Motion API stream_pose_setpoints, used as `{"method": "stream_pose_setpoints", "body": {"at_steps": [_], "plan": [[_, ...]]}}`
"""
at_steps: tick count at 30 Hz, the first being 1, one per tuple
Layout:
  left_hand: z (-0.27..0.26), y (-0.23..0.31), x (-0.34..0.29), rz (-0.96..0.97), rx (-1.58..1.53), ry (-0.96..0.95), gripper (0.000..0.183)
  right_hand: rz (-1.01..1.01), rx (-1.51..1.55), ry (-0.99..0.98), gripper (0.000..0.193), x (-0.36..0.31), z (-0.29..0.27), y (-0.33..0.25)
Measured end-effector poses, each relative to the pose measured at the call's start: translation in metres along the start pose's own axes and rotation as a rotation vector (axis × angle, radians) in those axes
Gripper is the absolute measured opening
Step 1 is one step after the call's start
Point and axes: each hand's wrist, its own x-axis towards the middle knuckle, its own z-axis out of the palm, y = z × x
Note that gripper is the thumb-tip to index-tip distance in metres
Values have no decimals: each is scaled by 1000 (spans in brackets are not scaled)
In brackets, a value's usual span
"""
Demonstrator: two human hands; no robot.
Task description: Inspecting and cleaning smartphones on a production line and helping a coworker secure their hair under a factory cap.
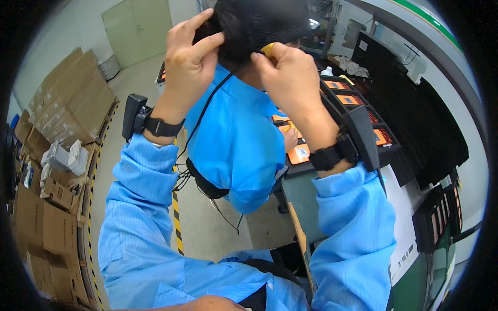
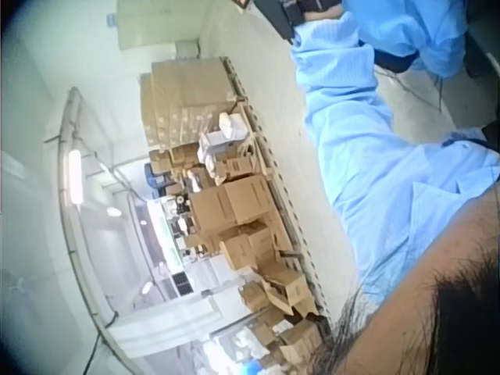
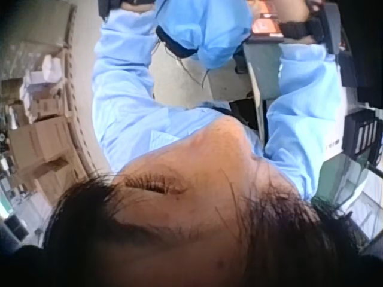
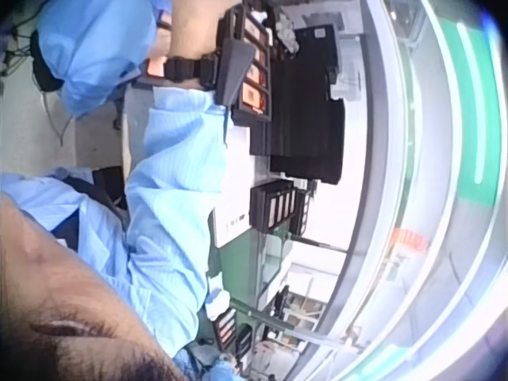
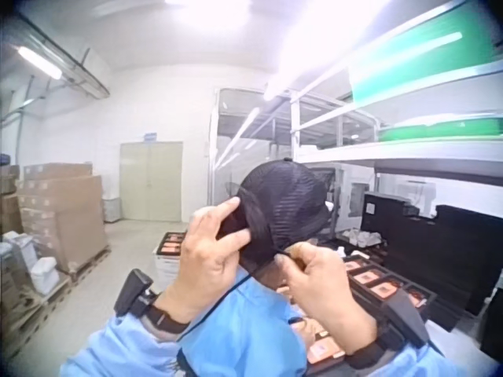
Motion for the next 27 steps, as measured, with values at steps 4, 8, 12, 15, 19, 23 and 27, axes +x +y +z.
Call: {"method": "stream_pose_setpoints", "body": {"at_steps": [4, 8, 12, 15, 19, 23, 27], "plan": [[4, 7, 0, 73, 8, 32, 27, -22, 18, -6, 31, 10, 0, 9], [12, 7, 5, 3, 39, -39, 33, 23, 128, -54, 31, 20, -2, 4], [24, 4, 15, 102, 66, 12, 26, 22, 147, -71, 29, 22, -11, 1], [24, 4, 21, 122, -2, 15, 22, -5, 107, -79, 28, 28, -20, 10], [27, 5, 18, 128, -34, 30, 21, -22, 127, -93, 27, 28, -25, 13], [31, 1, 19, 136, -98, 69, 22, -52, 132, -99, 26, 30, -33, 12], [38, -1, 20, 142, -96, 82, 22, -57, 131, -85, 25, 32, -35, 17]]}}
